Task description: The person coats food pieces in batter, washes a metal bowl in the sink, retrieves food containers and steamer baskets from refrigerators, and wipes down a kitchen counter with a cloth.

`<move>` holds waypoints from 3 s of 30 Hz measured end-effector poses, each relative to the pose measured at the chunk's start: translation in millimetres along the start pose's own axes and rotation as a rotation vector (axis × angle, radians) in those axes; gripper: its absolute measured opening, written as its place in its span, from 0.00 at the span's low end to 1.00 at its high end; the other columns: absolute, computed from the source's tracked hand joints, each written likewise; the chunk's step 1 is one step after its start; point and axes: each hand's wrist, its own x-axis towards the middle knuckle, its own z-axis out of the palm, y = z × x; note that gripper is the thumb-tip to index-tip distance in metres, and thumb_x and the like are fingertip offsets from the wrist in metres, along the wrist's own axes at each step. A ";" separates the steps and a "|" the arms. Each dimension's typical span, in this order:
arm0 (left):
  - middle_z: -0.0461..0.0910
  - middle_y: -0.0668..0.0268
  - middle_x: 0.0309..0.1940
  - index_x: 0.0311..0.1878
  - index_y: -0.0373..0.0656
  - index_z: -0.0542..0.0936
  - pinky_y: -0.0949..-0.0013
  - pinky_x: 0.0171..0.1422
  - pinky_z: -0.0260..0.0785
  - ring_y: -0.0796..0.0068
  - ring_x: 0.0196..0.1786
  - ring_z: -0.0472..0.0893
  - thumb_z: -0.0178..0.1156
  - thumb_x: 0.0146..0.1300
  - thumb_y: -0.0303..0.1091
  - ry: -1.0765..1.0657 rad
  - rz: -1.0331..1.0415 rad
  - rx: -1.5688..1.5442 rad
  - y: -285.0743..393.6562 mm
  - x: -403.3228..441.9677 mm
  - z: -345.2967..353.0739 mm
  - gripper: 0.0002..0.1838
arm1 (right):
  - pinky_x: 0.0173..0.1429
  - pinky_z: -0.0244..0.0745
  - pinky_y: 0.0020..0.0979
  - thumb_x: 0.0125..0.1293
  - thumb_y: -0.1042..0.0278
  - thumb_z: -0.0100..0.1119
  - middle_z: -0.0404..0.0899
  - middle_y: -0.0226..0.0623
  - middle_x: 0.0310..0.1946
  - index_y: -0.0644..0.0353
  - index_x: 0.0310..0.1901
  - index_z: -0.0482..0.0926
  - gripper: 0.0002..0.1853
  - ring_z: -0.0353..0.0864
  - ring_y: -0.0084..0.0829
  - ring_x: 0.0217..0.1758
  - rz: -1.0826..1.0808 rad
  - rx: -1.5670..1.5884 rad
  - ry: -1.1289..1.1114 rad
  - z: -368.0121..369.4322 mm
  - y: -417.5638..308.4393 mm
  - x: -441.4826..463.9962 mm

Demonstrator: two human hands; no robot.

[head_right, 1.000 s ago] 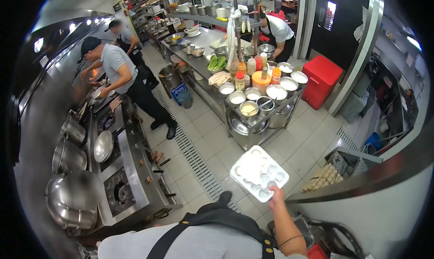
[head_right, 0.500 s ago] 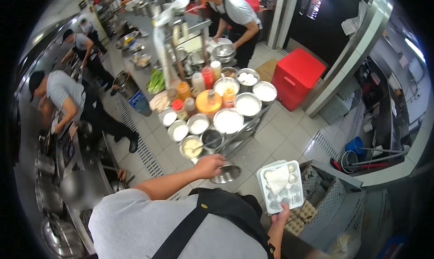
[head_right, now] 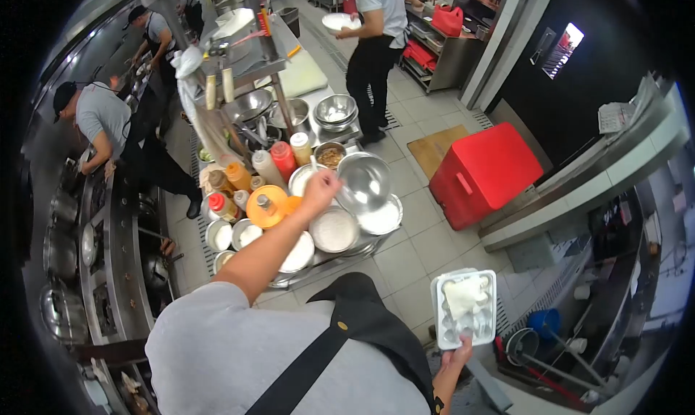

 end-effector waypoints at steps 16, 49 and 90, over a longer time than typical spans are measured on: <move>0.76 0.50 0.52 0.57 0.37 0.76 0.58 0.61 0.71 0.61 0.52 0.78 0.68 0.60 0.41 0.876 -0.674 0.200 -77.1 238.3 80.9 0.26 | 0.69 0.74 0.46 0.51 0.79 0.55 0.74 0.45 0.62 0.68 0.68 0.66 0.37 0.76 0.47 0.64 0.178 0.003 -0.158 184.9 -104.4 333.1; 0.78 0.57 0.57 0.55 0.45 0.79 0.53 0.66 0.69 0.52 0.61 0.76 0.63 0.62 0.36 -0.185 -0.132 0.520 -175.0 675.9 185.0 0.18 | 0.66 0.77 0.54 0.49 0.74 0.52 0.72 0.52 0.61 0.72 0.69 0.62 0.39 0.77 0.55 0.63 0.474 -0.511 -0.622 836.9 39.2 743.4; 0.83 0.65 0.44 0.56 0.38 0.78 0.70 0.54 0.74 0.74 0.46 0.81 0.63 0.68 0.33 0.238 -0.920 -0.088 -782.1 1504.9 -148.0 0.16 | 0.61 0.80 0.45 0.59 0.82 0.52 0.79 0.48 0.56 0.71 0.64 0.71 0.28 0.83 0.45 0.56 0.570 -0.506 -0.777 2030.1 479.8 967.5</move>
